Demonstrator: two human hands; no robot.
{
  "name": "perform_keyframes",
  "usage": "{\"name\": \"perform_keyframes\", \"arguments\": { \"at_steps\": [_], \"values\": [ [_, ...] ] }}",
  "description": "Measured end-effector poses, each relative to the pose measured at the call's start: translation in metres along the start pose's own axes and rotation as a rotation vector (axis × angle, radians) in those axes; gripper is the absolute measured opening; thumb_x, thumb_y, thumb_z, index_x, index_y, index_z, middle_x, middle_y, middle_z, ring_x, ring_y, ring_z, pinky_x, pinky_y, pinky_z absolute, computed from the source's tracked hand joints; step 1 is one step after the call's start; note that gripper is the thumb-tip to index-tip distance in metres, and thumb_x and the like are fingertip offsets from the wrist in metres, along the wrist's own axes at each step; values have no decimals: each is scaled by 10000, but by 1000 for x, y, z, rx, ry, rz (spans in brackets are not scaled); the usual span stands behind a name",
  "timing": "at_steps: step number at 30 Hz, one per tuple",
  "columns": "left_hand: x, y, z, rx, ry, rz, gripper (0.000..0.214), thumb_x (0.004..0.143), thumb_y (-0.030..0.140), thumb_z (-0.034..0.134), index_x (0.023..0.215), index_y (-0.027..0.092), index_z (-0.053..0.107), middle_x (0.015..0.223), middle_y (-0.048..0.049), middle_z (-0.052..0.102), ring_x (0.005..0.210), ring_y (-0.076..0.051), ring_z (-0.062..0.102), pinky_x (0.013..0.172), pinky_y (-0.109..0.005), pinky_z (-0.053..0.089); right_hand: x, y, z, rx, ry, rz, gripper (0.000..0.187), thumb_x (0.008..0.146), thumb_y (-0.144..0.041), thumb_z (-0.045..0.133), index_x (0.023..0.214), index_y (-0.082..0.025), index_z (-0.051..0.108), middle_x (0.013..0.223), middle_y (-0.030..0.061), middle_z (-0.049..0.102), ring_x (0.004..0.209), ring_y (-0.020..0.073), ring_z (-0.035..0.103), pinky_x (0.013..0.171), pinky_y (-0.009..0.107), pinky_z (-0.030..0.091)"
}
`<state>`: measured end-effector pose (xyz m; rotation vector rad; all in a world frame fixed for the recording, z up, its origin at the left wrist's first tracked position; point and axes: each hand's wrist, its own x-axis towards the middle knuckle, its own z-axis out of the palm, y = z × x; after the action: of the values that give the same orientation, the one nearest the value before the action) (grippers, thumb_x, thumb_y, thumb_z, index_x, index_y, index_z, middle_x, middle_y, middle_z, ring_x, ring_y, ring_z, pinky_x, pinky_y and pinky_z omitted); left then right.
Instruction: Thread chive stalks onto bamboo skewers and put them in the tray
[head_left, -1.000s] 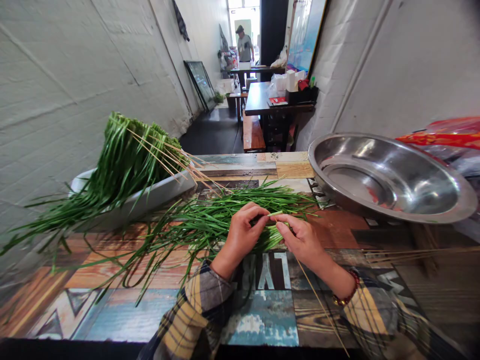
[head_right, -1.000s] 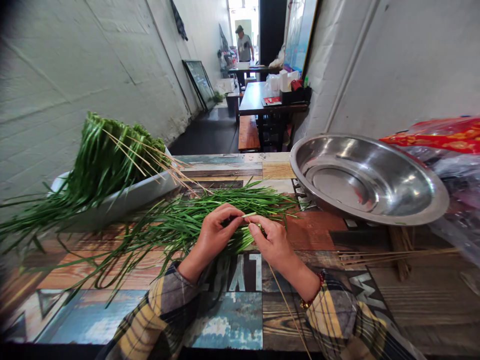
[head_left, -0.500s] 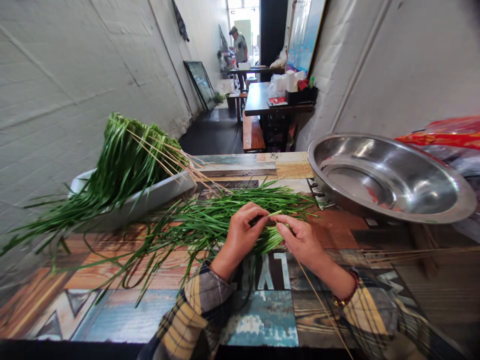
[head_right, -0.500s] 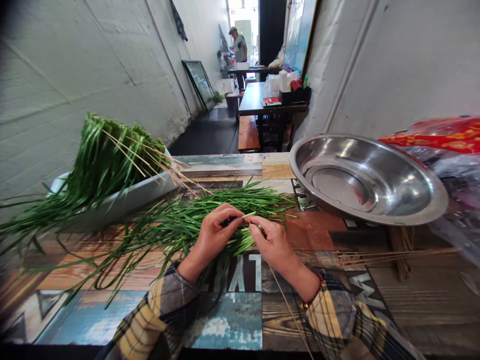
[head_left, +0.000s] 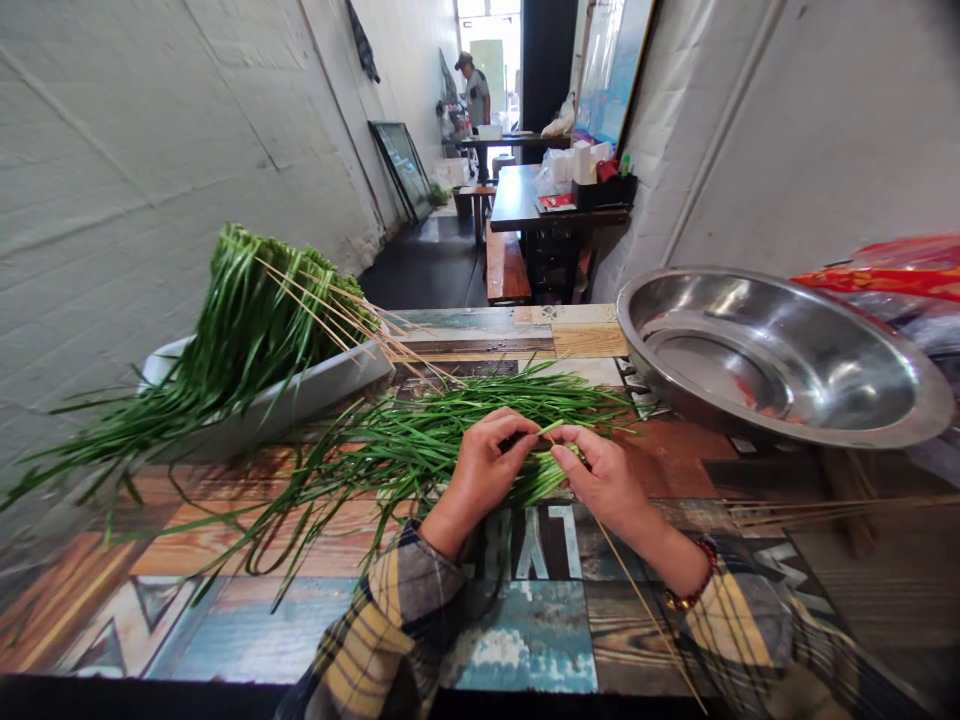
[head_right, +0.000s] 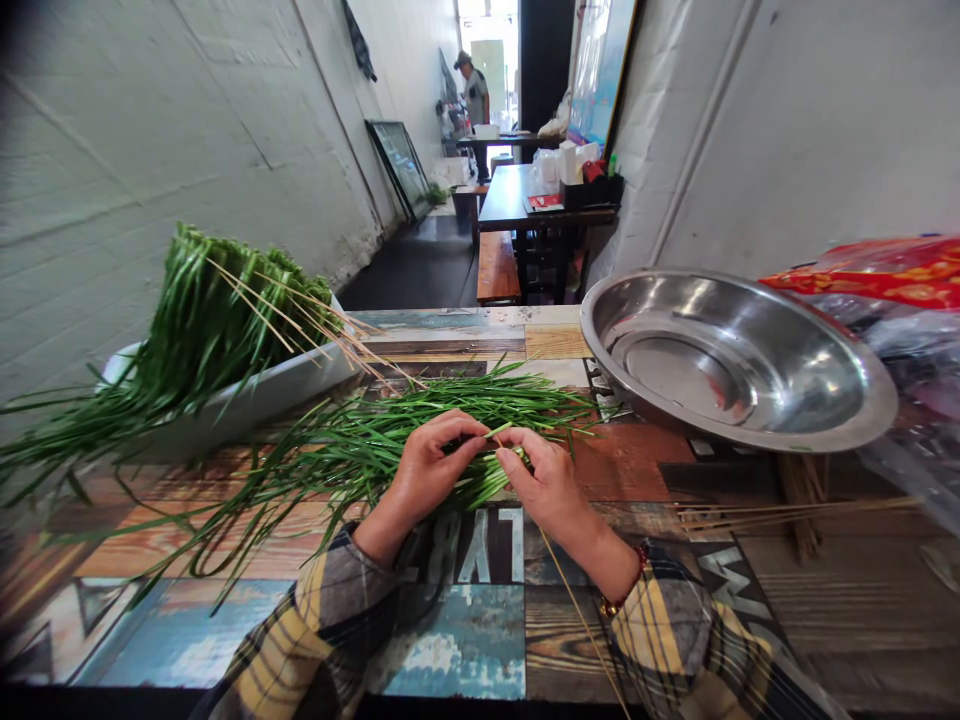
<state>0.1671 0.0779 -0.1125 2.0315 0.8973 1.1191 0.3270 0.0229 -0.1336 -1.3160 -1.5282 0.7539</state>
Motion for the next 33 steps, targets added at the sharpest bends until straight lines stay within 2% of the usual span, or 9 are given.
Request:
{"name": "perform_keyframes", "arguments": {
  "at_steps": [3, 5, 9, 13, 18, 21, 26, 29, 33],
  "values": [
    [0, 1, -1, -4, -18, -28, 115, 840, 213, 619, 773, 162, 697, 753, -45, 670, 719, -150, 605, 675, -261, 457, -1, 3, 1, 5, 12, 14, 390, 895, -329, 494, 1240, -155, 544, 663, -18, 608, 473, 110, 522, 489, 227, 439],
    [0, 1, -2, -6, -30, -47, 112, 838, 210, 619, 775, 160, 697, 759, -47, 671, 725, -154, 603, 686, -266, 455, -1, 3, 1, -4, 16, 12, 454, 895, -324, 497, 1311, -143, 485, 596, -50, 541, 473, 114, 495, 496, 227, 422],
    [0, 1, -2, -18, -51, -76, 113, 832, 202, 614, 774, 150, 696, 749, -45, 661, 713, -154, 593, 674, -265, 445, -1, 2, 1, -23, 18, -14, 383, 896, -322, 496, 1235, -146, 515, 565, -70, 466, 489, 117, 478, 512, 226, 404],
    [0, 0, 0, -36, -66, -86, 119, 830, 193, 605, 770, 147, 697, 739, -43, 651, 707, -150, 586, 669, -261, 439, -1, 3, 1, -12, 19, -23, 303, 897, -329, 502, 1151, -165, 519, 608, -56, 514, 511, 119, 507, 525, 227, 410],
    [0, 3, 0, -58, -171, -69, 155, 844, 193, 573, 737, 150, 676, 740, -39, 635, 732, -150, 586, 688, -257, 449, 0, 6, 2, -19, 56, -3, 171, 896, -362, 510, 939, -198, 524, 558, -72, 476, 435, 106, 470, 464, 225, 381],
    [0, 5, -1, -8, -193, -64, 183, 873, 206, 530, 774, 151, 673, 779, -48, 652, 768, -159, 600, 717, -263, 460, 1, 5, 0, 47, 18, 19, 207, 910, -402, 500, 949, -200, 523, 523, -86, 445, 402, 100, 466, 435, 218, 377],
    [0, 7, -2, 58, -251, -76, 218, 913, 253, 481, 968, 171, 676, 914, -57, 722, 825, -173, 648, 753, -268, 482, 0, -1, -6, 268, -42, 139, 382, 957, -504, 372, 1117, -188, 517, 508, -58, 529, 420, 126, 547, 419, 218, 410],
    [0, 7, -1, 82, -258, -86, 210, 906, 260, 492, 921, 165, 679, 880, -48, 726, 791, -169, 651, 728, -255, 478, 0, -2, -7, 350, -54, 184, 461, 952, -548, 342, 1164, -173, 506, 509, -48, 548, 413, 132, 559, 399, 216, 405],
    [1, 5, -3, 108, -154, -117, 184, 888, 243, 507, 835, 153, 658, 774, -26, 688, 718, -147, 614, 676, -235, 453, 2, 0, -10, 319, -6, 135, 468, 954, -558, 322, 1094, -159, 522, 583, -21, 597, 437, 119, 567, 424, 215, 421]
  ]
}}
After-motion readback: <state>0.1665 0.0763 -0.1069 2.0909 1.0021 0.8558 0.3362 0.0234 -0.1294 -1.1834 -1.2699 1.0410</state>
